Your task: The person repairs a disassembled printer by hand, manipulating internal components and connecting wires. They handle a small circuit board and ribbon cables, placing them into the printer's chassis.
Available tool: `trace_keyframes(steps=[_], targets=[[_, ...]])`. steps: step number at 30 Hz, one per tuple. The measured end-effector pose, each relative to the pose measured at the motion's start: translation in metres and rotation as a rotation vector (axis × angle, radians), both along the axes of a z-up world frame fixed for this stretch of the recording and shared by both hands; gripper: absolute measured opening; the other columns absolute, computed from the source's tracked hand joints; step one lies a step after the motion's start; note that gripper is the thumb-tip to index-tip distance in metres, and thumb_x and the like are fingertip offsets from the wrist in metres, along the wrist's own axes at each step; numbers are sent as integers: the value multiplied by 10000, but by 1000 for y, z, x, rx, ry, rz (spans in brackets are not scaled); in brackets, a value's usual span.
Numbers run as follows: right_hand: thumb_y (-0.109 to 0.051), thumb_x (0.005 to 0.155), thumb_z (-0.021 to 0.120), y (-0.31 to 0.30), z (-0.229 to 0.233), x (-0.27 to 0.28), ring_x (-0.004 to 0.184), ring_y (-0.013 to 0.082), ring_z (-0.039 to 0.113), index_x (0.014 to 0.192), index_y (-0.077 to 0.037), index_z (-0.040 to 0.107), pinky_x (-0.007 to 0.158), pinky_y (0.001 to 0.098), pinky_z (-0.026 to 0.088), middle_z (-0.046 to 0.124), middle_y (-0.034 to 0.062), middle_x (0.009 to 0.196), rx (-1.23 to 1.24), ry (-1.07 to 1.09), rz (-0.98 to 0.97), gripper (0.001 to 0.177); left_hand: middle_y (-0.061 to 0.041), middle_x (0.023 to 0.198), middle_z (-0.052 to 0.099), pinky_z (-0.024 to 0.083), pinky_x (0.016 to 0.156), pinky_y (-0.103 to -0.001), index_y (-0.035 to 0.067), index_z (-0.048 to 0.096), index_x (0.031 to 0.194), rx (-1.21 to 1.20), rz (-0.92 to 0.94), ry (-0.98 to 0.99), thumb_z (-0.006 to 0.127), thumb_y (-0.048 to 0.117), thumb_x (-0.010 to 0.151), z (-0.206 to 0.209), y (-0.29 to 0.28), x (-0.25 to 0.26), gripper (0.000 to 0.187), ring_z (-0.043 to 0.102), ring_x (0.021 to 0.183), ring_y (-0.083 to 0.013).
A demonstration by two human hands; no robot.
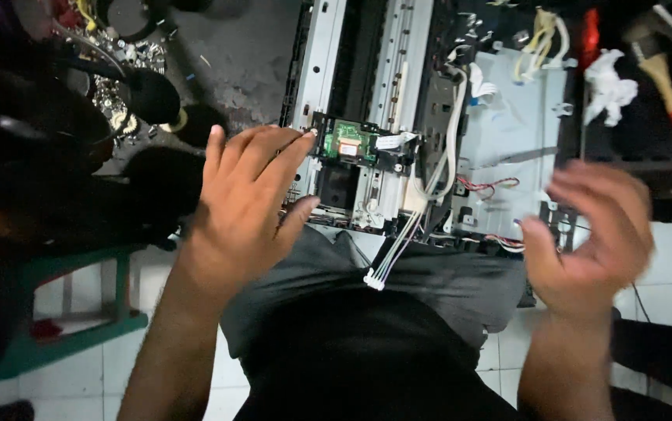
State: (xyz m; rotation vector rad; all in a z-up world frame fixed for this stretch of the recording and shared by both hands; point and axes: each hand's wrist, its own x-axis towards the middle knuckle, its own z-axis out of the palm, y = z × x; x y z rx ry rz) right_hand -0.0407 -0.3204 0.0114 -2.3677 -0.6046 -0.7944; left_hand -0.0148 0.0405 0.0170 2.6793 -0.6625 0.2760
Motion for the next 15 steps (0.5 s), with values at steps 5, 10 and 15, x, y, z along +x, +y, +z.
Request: trace_keyframes(steps=[5,10,15], targets=[[-177,983,650,-35,-52,-23,1163,503,599,1078,153,657,1061,608,535,605,304,1151,46,-53,-63,344,-113,1417,545,326,1115,-728,70,521,1458,99,-51,-30,839,317,859,3,-21,30,721,485,1343,-335],[-327,996,589,-30,-46,-21,1123,514,596,1027,98,676,1005,589,553,628,290,1111,-3,-109,-22,435,-107,1385,538,273,1142,-740,61,595,1392,270,-192,-34,743,274,867,8,-33,59,585,447,1376,-374],[-318,957,643,-16,-34,-19,1100,474,611,989,24,696,963,559,533,650,242,1057,-20,-111,22,347,-89,1273,638,225,1177,-752,104,646,1398,357,-167,64,734,329,882,21,-39,58,570,494,1327,-381]])
